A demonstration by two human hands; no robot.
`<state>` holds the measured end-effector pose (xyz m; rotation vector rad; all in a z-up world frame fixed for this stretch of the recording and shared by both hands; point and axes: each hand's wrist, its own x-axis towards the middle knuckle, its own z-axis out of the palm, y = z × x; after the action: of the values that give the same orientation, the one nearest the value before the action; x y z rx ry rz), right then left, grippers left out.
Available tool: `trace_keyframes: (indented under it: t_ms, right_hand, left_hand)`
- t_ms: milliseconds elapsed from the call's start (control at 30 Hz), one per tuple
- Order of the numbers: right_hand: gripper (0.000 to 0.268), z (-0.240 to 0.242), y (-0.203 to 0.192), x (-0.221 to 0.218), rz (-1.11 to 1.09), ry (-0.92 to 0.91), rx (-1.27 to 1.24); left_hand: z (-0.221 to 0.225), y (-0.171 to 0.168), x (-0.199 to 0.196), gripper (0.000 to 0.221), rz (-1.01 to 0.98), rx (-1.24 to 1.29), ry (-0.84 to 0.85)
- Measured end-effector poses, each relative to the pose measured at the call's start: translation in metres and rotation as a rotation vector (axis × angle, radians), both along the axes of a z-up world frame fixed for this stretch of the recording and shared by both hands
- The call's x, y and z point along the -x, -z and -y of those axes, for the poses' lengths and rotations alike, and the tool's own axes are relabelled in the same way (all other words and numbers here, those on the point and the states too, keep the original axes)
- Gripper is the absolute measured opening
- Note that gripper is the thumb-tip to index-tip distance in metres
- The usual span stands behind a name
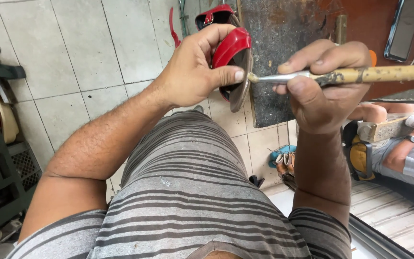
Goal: Applying adhesive to a shoe sole using a brush at a repair workbench.
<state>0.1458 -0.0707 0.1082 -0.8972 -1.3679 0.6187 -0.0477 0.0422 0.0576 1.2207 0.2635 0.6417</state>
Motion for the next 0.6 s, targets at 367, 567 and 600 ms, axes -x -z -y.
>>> trace_keyframes:
  t_ms: [367, 567, 600]
  right_hand:
    - [0.024, 0.005, 0.013, -0.002, 0.184, -0.039, -0.218]
    - [0.024, 0.011, 0.021, -0.004, 0.396, -0.048, -0.220]
    - [0.022, 0.009, 0.022, -0.002, 0.380, -0.039, -0.221]
  left_hand:
    - [0.005, 0.004, -0.012, 0.031, -0.147, 0.709, -0.140]
    - [0.002, 0.012, -0.007, 0.018, -0.182, 0.933, -0.131]
    - [0.002, 0.014, -0.007, 0.020, -0.162, 0.959, -0.116]
